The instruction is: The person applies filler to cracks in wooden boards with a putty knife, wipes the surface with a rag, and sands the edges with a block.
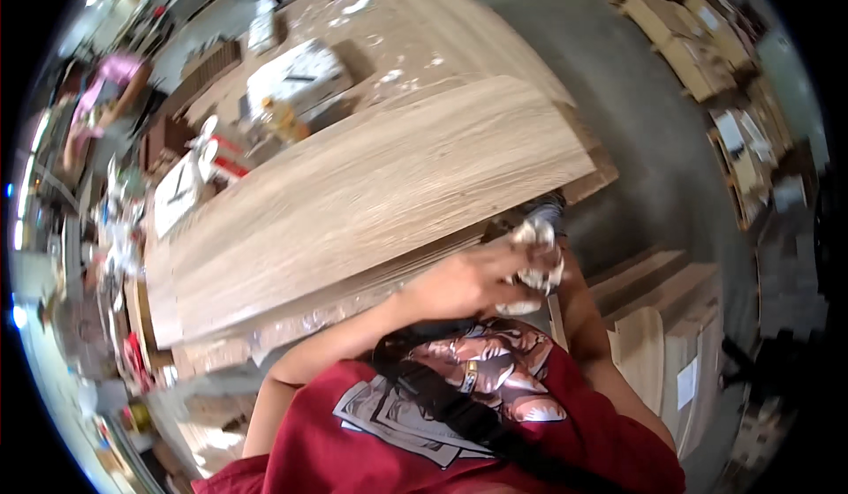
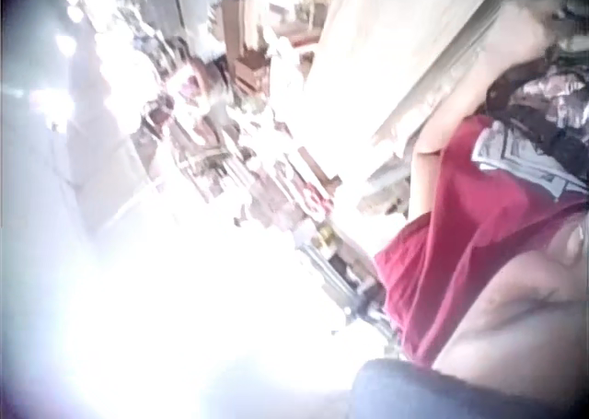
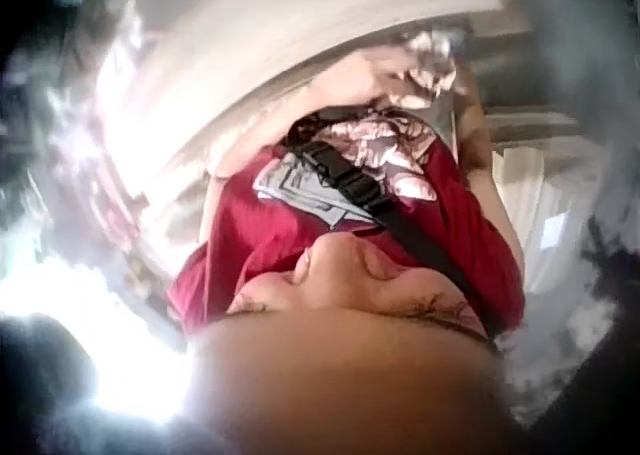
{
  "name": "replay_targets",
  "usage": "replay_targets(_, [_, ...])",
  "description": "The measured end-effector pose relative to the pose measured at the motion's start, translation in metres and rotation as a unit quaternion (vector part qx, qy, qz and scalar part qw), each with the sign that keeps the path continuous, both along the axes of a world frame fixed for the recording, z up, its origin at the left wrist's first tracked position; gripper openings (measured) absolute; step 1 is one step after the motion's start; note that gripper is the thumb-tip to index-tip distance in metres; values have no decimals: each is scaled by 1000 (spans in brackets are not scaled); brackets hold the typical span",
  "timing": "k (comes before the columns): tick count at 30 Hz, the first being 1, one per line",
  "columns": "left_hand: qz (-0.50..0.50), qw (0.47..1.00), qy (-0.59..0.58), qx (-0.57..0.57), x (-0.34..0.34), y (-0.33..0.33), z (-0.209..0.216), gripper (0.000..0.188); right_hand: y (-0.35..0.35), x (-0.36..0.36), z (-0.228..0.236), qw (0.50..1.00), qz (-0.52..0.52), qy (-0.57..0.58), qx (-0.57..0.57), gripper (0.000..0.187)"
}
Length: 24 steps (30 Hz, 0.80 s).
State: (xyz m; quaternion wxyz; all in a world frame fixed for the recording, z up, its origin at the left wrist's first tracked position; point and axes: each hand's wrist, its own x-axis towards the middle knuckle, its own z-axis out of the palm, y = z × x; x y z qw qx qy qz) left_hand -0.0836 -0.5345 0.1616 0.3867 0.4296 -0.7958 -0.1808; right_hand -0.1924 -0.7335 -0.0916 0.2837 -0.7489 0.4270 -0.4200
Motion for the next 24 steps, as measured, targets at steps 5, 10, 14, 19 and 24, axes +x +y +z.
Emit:
replay_targets(5, [282, 956, 1, 82, 43, 38, -2, 61, -15, -19, 5, 978, -1, -204, 37, 38])
replay_targets(10, [322, 938, -2, 126, 52, 110, -1, 63, -81, -43, 95, 921, -108, -368, -65, 39])
replay_targets(14, [485, 860, 26, 155, 84, 224, -2, 66, -71, -32, 210, 903, -87, -381, -178, 36])
replay_targets(19, [744, 659, 5, 110, 120, 386, -35, 42, -26, 6, 252, 907, -16, -378, -184, 37])
replay_targets(24, [851, 521, 57, 33, 140, 469, 6, 26, 51, 36, 241, 968, 4, -182, -173, 38])
